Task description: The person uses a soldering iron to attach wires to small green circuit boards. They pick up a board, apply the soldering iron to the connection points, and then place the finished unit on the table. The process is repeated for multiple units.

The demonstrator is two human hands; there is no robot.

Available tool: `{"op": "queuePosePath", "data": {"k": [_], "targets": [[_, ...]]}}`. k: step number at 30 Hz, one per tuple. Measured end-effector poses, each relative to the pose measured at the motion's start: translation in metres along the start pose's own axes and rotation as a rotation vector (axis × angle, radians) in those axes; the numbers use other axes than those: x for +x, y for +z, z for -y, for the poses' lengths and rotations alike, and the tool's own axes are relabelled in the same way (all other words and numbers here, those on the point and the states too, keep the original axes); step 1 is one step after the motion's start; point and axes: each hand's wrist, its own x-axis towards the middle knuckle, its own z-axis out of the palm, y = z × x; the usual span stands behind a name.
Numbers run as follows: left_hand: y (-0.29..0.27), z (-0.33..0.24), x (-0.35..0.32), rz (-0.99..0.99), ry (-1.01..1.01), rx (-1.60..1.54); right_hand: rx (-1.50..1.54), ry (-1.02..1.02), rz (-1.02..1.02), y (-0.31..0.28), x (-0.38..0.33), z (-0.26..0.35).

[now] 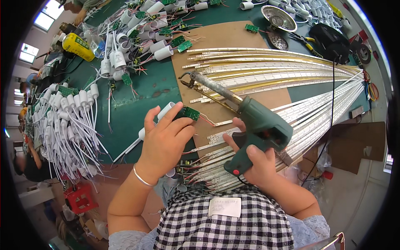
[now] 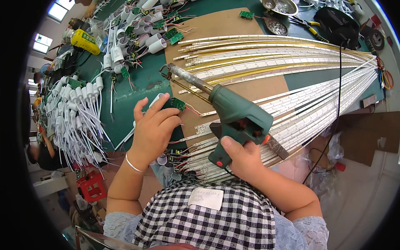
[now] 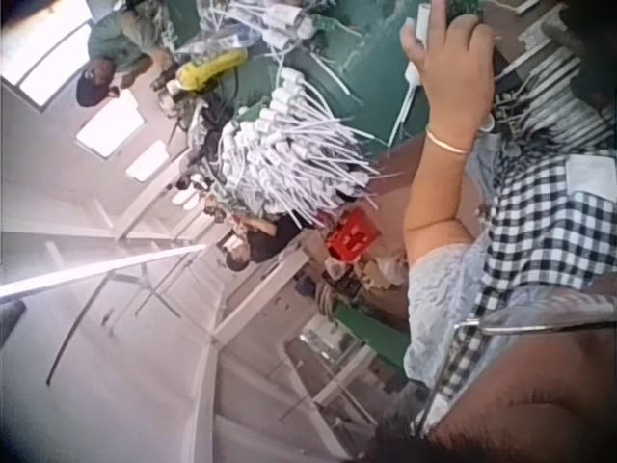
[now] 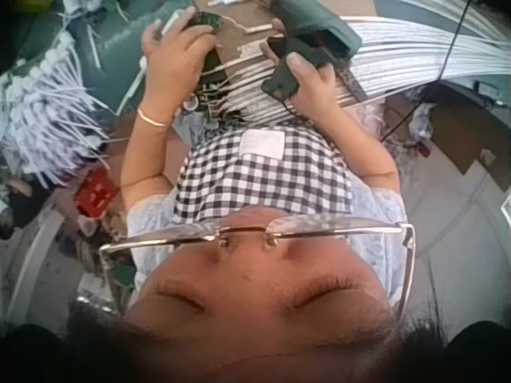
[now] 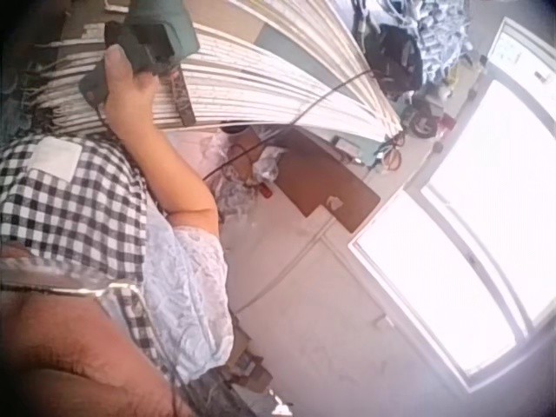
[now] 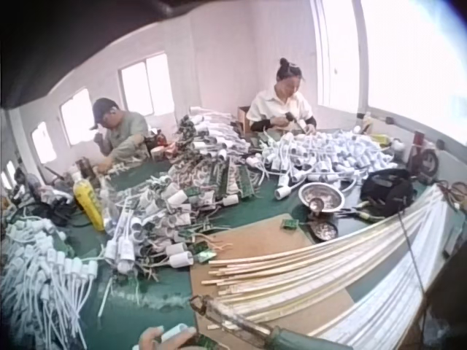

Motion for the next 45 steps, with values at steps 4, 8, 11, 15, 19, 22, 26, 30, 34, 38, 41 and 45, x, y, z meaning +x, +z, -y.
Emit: {"op": "queuePosePath", "data": {"k": [4,8,11,15,19,22,26,30,34,38,41,45], "targets": [[-0.003,-0.03,-0.011,0.007,0.005,-0.19,-0.005,0.043,-0.021,0.001,-0.002,0.002],[0.01,-0.037,-0.027,0.006,0.065,-0.284,-0.007,0.099,-0.006,0.001,-0.004,0.002],[0.011,-0.042,-0.033,-0.022,0.119,-0.334,-0.029,0.095,0.02,0.002,-0.002,0.003],[0.009,-0.036,-0.026,-0.089,-0.006,-0.341,0.007,0.066,0.011,0.0,-0.003,-0.001],[0.014,-0.033,-0.011,-0.14,-0.084,-0.233,0.025,0.095,-0.004,-0.002,-0.005,-0.004],[0.017,-0.033,-0.01,-0.128,-0.103,-0.21,0.018,0.096,0.01,-0.002,-0.005,-0.003],[0.016,-0.03,-0.006,-0.14,-0.073,-0.168,0.029,0.093,0.035,-0.003,-0.003,-0.002],[0.014,-0.027,0.002,-0.1,-0.068,-0.162,0.028,0.07,0.061,-0.006,-0.001,-0.005],[0.016,-0.024,0.003,-0.062,-0.052,-0.198,0.037,0.021,0.073,-0.006,-0.001,-0.007],[0.016,-0.024,0.004,-0.035,-0.081,-0.186,-0.012,-0.022,0.088,-0.01,0.0,-0.009],[0.015,-0.026,0.004,-0.025,-0.099,-0.21,-0.047,-0.082,0.114,-0.014,0.001,-0.014],[0.015,-0.026,0.0,-0.071,-0.048,-0.159,-0.066,-0.084,0.112,-0.015,0.0,-0.015]]}}
